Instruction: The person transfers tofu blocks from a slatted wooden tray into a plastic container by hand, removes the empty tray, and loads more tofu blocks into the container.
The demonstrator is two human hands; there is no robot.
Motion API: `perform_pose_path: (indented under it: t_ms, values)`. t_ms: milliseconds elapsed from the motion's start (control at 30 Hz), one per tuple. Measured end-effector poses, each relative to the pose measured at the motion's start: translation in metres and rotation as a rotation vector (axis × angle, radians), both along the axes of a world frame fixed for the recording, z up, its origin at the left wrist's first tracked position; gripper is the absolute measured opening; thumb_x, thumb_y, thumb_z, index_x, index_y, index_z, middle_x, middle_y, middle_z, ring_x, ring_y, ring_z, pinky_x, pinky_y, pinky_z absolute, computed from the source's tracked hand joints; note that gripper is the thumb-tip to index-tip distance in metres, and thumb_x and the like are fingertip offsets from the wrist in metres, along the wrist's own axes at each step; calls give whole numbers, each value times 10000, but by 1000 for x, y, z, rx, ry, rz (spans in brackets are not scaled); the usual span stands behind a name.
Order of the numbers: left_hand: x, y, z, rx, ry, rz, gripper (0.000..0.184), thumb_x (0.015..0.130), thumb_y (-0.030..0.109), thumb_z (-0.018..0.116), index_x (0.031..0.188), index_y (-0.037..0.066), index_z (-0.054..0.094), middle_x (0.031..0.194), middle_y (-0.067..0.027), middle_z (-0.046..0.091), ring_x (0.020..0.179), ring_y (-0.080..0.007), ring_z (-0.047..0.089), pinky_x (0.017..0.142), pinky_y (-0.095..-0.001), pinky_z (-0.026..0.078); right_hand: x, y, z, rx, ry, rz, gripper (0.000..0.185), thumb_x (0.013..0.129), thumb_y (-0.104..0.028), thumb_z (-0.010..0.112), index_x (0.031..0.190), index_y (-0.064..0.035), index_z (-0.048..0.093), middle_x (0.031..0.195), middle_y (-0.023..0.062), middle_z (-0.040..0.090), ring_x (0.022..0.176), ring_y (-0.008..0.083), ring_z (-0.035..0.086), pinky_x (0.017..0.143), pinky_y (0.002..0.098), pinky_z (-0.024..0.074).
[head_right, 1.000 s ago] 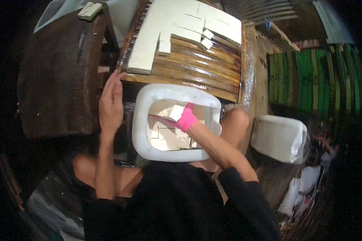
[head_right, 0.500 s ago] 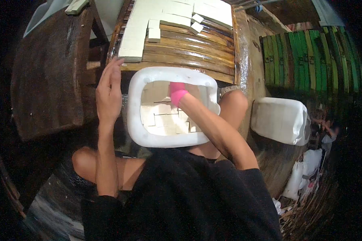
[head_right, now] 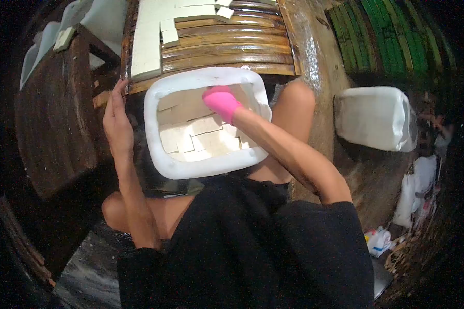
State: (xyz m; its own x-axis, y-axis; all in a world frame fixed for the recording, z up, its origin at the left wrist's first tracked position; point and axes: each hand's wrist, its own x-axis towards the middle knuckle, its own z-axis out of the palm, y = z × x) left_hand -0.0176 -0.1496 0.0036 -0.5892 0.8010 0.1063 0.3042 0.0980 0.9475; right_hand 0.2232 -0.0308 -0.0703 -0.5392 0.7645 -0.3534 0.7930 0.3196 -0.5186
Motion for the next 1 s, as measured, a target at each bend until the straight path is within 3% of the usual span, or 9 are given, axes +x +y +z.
perform_pose_path:
  t_ms: [167,267,367,467,600,767,833,900,1000]
  values:
    - [4,4,0,-1,-23,8,517,1090,393,367,1319,6,621,1408,-207,564,1354,-301,494,1138,-395,345,-21,-16,77,-144,-96,-102,315,836,-238,593,1006,12,684,897,237,688,840,361,683,752,444,533]
    - [4,2,7,-32,21,12,514,1092,386,362,1331,6,612,1415,-209,557,1360,-300,489,1142,-394,340,-39,-30,97,-89,2,308,361,820,-239,585,1078,-22,714,1109,267,682,1062,402,665,930,479,520]
    - [5,5,9,-63,33,27,516,1093,386,358,1342,5,601,1419,-208,554,1366,-295,484,1143,-387,337,-61,-71,34,441,72,492,670,811,-261,587,1404,38,495,1479,284,448,1397,419,420,1145,514,343]
    - [7,5,15,-96,57,42,516,1093,383,357,1349,2,592,1416,-207,556,1367,-288,483,1144,-381,333,-84,-71,20,236,-148,650,878,808,-292,576,1526,85,241,1638,240,164,1522,422,139,1220,547,164]
    - [9,5,12,-72,3,8,511,1095,373,357,1348,-8,587,1400,-200,569,1360,-286,488,1144,-378,330,-95,-63,36,138,-113,576,673,910,-315,460,1463,63,404,1547,277,353,1456,415,321,1189,532,257]
    - [25,3,17,6,-182,-168,519,1096,361,351,1377,-31,540,1417,-194,547,1374,-267,454,1155,-370,303,-28,28,190,-552,71,923,534,1012,-299,420,1426,35,470,1426,275,506,1348,329,494,1146,428,359]
    - [33,2,31,-115,-326,-297,535,1087,375,373,1437,-18,471,1443,-203,511,1386,-272,431,1165,-368,286,-3,86,191,-916,512,451,461,1033,-280,414,1377,14,501,1356,265,570,1314,297,526,1138,427,366]
    - [47,2,25,-235,-13,-261,590,1056,406,455,1456,-26,416,1473,-247,449,1367,-352,439,1155,-402,311,3,157,133,-821,872,-396,464,1021,-324,442,1367,-18,479,1454,229,495,1387,314,438,1135,484,352]
    - [56,10,40,-251,205,-205,576,1019,351,550,1426,-40,438,1442,-282,452,1351,-410,437,1140,-437,331,-12,234,32,-268,585,-742,562,997,-362,409,1455,-42,350,1590,195,302,1480,358,248,1170,538,229]
